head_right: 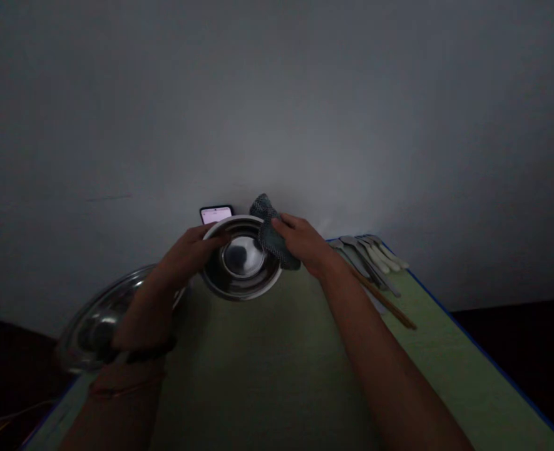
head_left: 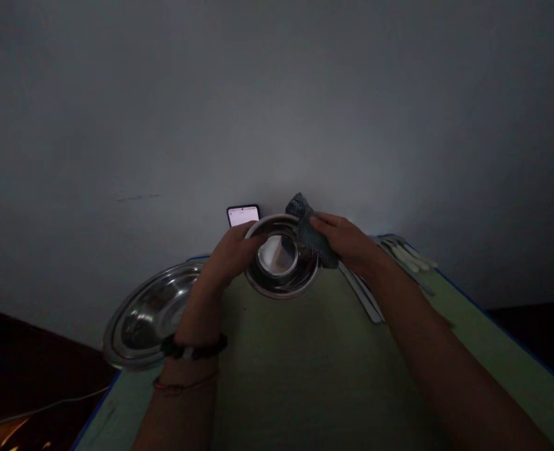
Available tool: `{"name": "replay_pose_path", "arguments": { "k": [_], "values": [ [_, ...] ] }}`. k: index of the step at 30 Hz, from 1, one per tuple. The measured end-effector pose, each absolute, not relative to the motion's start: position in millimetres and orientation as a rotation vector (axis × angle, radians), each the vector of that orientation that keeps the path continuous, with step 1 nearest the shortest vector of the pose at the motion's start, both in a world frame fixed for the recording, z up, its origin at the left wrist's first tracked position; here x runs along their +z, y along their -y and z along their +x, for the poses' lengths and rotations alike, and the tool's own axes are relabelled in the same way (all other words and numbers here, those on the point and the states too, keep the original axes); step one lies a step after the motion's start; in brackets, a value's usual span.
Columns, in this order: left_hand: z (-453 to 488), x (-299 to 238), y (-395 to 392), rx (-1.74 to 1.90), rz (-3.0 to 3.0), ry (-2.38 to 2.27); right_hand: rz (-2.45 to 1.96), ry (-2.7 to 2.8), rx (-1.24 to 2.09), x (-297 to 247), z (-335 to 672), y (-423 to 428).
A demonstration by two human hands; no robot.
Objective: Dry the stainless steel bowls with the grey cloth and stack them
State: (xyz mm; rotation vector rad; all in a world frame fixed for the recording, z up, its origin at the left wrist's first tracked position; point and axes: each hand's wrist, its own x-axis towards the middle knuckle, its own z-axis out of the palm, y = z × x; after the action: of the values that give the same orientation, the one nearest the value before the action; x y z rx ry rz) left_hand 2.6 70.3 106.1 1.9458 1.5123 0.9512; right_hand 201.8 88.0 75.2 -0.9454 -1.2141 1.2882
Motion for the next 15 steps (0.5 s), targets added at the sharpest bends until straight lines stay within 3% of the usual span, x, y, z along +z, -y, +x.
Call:
{"name": "replay_pose_path", "arguments": {
  "k": [8,15],
  "values": [
    [-3.3,117.4,-60.9,0.773,1.99,-1.439,-0.837,0.637,1.734,74.6,209.2,-97.9],
    [-5.1,116.9,-62.2,0.747,1.998,-1.483,-0.672,0.451,1.884,59.3,202.8,-103.4]
  ]
}}
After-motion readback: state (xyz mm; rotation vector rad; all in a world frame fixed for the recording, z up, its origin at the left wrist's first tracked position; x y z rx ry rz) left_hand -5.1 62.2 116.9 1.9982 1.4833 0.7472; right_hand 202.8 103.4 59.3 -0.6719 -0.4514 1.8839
